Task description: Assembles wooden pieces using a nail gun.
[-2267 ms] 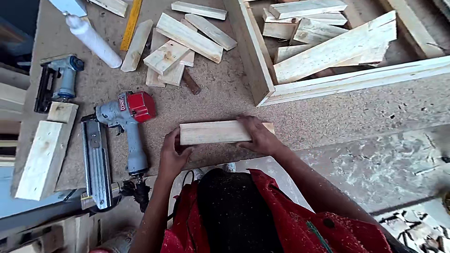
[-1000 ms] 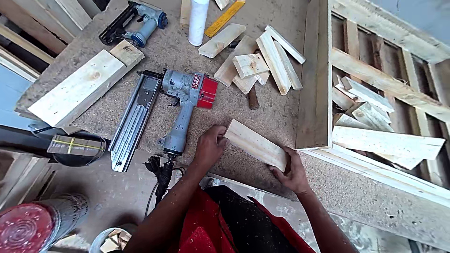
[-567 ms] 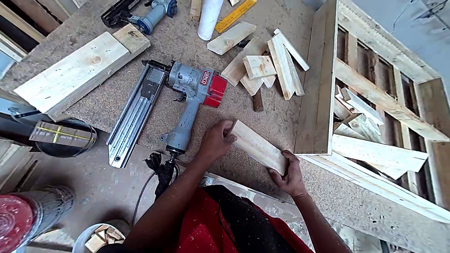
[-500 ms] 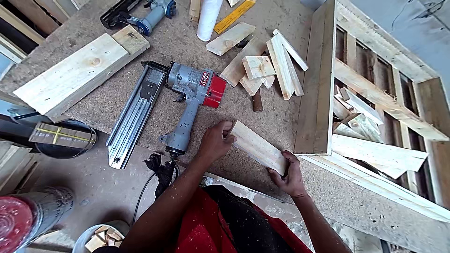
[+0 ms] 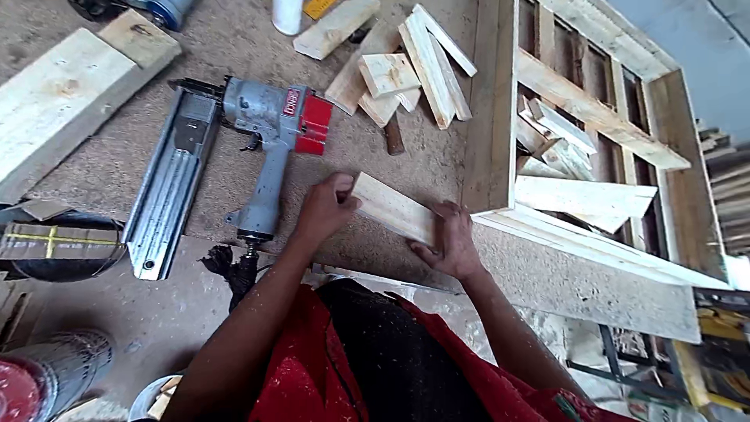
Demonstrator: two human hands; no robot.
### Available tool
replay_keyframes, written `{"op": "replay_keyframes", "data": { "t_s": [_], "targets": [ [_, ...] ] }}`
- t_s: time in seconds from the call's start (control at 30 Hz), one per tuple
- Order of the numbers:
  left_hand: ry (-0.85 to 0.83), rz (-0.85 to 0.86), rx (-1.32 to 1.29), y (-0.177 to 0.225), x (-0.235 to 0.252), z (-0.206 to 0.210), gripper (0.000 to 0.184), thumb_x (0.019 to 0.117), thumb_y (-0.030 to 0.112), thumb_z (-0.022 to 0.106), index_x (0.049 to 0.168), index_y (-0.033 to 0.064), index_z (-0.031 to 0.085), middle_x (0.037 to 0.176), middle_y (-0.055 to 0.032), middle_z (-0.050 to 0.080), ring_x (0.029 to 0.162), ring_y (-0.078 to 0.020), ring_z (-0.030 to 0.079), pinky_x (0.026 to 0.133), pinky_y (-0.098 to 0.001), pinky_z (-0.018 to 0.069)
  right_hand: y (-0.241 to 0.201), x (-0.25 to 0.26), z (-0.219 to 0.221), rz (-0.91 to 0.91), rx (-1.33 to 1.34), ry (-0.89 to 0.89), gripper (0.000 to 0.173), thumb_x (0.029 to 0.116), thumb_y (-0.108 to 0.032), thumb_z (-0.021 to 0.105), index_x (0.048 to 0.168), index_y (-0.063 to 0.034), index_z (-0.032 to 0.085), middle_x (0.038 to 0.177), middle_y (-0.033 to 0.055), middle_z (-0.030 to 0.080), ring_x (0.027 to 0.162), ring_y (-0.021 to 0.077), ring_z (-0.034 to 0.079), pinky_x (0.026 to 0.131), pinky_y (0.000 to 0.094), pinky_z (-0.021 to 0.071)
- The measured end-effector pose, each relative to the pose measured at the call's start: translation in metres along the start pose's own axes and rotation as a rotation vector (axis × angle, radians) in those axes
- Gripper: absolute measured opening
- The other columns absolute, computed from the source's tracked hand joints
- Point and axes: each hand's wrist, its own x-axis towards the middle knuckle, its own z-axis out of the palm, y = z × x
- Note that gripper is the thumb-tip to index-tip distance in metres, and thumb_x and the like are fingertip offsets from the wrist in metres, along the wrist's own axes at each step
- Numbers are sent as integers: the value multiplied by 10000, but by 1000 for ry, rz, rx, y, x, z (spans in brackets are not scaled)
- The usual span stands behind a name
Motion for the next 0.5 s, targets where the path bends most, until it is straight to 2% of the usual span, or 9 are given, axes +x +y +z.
{"op": "replay_keyframes", "data": {
  "t_s": [0.07,0.13,0.2,0.33,0.43,0.5],
  "targets": [
    [18,-16,-8,3,-2,1,501,883,231,795,1332,94,623,1207,-48,726,1017,-155,727,927,-439,611,-21,23,2,-23,71,-10,970,767,-636,779,1459,-37,458,1426,192,569,1378,367,497,1159,575,391],
    [36,-20,5,6,-4,1,491,876,226,806,1314,86,632,1198,-41,731,997,-137,732,912,-408,620,-37,41,12,-5,145,-68,955,798,-563,805,1509,-59,414,1432,165,568,1340,312,547,1142,500,452],
    [42,-16,14,7,-4,1,493,870,222,812,1306,77,634,1190,-44,735,987,-131,732,908,-394,620,-41,48,24,-11,148,-74,912,825,-526,783,1511,-57,407,1374,176,592,1252,324,587,1075,504,475],
    [21,-6,-35,2,-3,-3,499,883,207,806,1325,69,620,1208,-42,730,1000,-120,731,915,-369,619,-38,48,32,-25,153,-53,870,835,-540,771,1463,-33,448,1346,187,601,1226,346,590,1042,504,488],
    [-32,-73,-187,0,-11,-16,513,947,55,671,1436,59,514,1237,-42,726,1062,-137,719,936,-373,604,-39,49,30,-20,164,-52,867,832,-534,779,1454,-26,452,1353,186,598,1242,337,587,1069,486,482],
    [-14,-59,-220,0,-26,-18,506,970,13,573,1466,46,474,1233,-52,732,1054,-149,727,937,-377,607,-39,48,30,-21,174,-42,862,831,-524,789,1451,-24,458,1358,180,600,1246,324,589,1075,477,483]
  ]
}}
